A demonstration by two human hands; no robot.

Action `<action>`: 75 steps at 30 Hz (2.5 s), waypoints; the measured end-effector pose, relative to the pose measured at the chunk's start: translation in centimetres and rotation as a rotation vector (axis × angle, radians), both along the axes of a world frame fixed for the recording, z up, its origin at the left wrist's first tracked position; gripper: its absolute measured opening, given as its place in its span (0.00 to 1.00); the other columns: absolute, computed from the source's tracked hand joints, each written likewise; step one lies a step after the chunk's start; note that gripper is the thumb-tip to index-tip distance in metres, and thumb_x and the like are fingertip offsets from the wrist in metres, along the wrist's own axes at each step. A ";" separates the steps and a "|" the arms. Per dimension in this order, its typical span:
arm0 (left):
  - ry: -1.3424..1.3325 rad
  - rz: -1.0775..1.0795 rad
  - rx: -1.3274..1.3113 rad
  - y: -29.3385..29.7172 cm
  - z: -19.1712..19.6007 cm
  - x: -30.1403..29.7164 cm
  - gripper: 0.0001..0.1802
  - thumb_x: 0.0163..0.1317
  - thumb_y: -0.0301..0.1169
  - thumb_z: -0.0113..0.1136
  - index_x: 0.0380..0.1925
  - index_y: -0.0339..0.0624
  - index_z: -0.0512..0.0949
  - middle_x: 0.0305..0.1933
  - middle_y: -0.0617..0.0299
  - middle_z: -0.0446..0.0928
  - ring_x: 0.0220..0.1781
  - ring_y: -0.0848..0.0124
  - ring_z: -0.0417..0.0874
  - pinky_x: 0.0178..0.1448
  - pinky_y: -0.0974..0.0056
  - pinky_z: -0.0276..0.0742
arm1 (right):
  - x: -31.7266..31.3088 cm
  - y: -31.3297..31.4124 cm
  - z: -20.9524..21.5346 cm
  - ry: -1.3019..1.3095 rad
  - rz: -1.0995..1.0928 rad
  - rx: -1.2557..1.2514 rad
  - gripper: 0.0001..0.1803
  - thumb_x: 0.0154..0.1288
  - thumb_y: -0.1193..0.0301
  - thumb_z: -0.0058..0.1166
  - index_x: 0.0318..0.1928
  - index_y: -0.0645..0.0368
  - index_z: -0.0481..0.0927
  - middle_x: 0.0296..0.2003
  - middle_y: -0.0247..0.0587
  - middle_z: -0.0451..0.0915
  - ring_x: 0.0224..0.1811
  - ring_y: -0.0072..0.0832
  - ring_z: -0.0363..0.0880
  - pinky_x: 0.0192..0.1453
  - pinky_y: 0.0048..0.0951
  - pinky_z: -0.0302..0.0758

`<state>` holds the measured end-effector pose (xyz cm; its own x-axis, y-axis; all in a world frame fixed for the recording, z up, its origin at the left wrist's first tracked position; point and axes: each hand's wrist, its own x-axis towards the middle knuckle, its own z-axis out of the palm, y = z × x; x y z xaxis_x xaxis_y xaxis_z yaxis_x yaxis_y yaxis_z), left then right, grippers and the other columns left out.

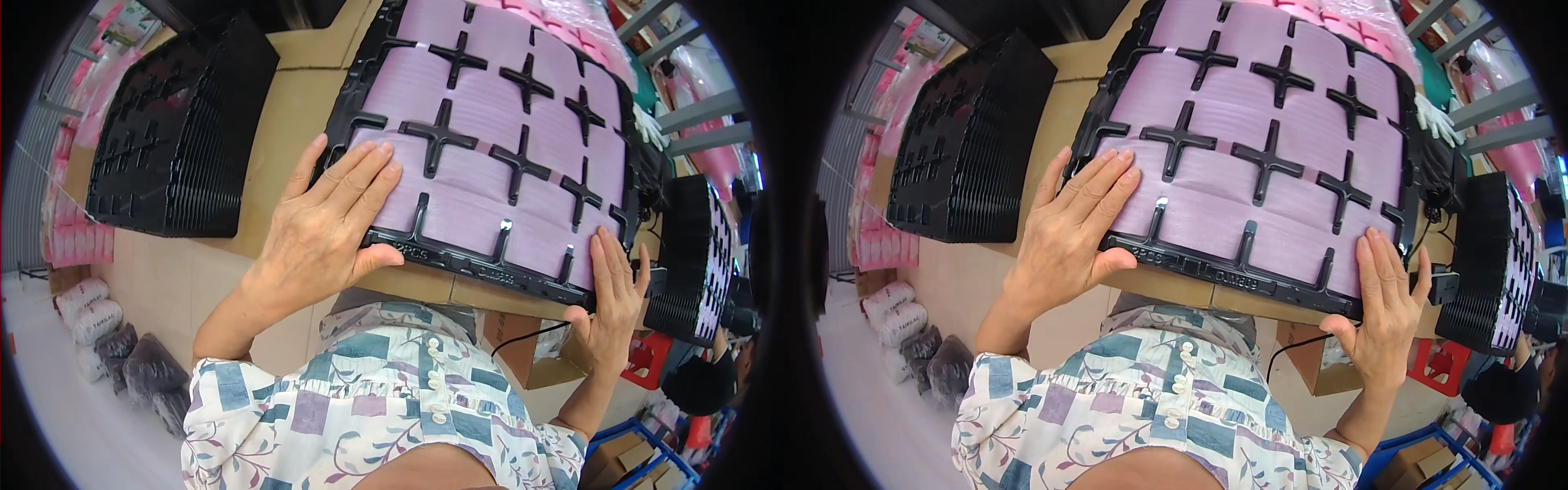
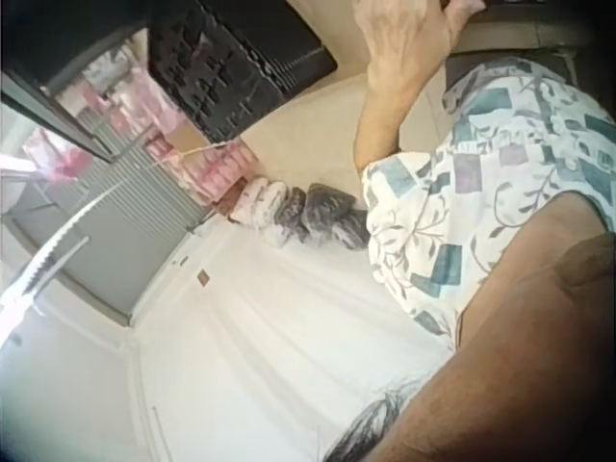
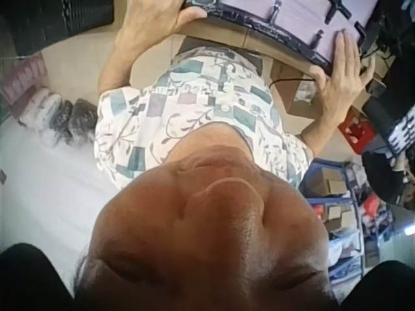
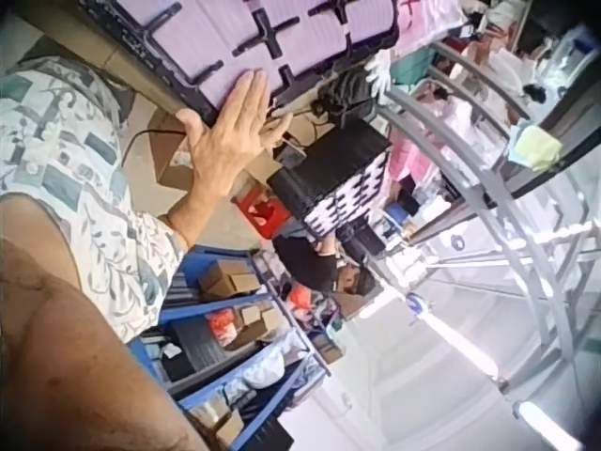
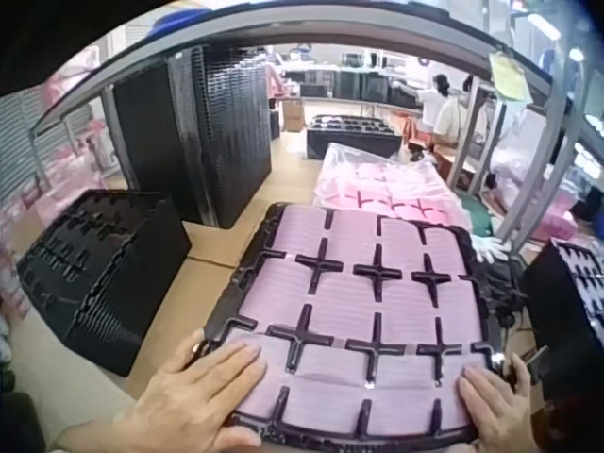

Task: The person assembles black plastic trays by first placing white plastic clips into designated slots on the tray. They then insert a sheet of pink foam padding into the tray, pressing it down to fit securely. The process is repeated for multiple trays in a factory setting.

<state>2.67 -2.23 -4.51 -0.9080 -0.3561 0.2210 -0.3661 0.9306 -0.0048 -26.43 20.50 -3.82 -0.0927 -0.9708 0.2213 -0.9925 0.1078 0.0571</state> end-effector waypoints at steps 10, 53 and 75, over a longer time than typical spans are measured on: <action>0.232 -0.204 0.091 -4.0 4.4 -6.2 0.33 0.63 0.48 0.57 0.57 0.30 0.72 0.65 0.44 0.70 0.67 0.51 0.70 0.73 0.49 0.59 | -4.0 -3.9 3.8 -0.271 0.173 -0.273 0.28 0.68 0.50 0.48 0.50 0.64 0.79 0.49 0.49 0.81 0.55 0.44 0.77 0.71 0.51 0.58; 0.093 0.067 0.174 -11.8 2.6 -15.6 0.35 0.66 0.51 0.53 0.59 0.29 0.67 0.65 0.43 0.67 0.63 0.47 0.72 0.65 0.53 0.69 | -16.3 -14.8 -0.6 0.121 -0.051 -0.171 0.23 0.75 0.56 0.38 0.54 0.54 0.81 0.58 0.34 0.78 0.67 0.35 0.66 0.74 0.42 0.50; 0.814 0.189 0.834 -17.2 0.4 -8.3 0.23 0.73 0.38 0.48 0.60 0.33 0.74 0.60 0.57 0.76 0.64 0.69 0.73 0.71 0.66 0.62 | -14.1 -10.5 0.8 -0.589 -0.098 -0.471 0.21 0.72 0.61 0.46 0.53 0.65 0.79 0.57 0.53 0.77 0.61 0.44 0.74 0.65 0.36 0.68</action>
<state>-5.62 -19.41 -4.06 -0.5244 -0.7781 0.3458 -0.1131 0.4661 0.8775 -40.58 10.04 -2.98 -0.4052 -0.7668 0.4979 -0.8294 0.0792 -0.5530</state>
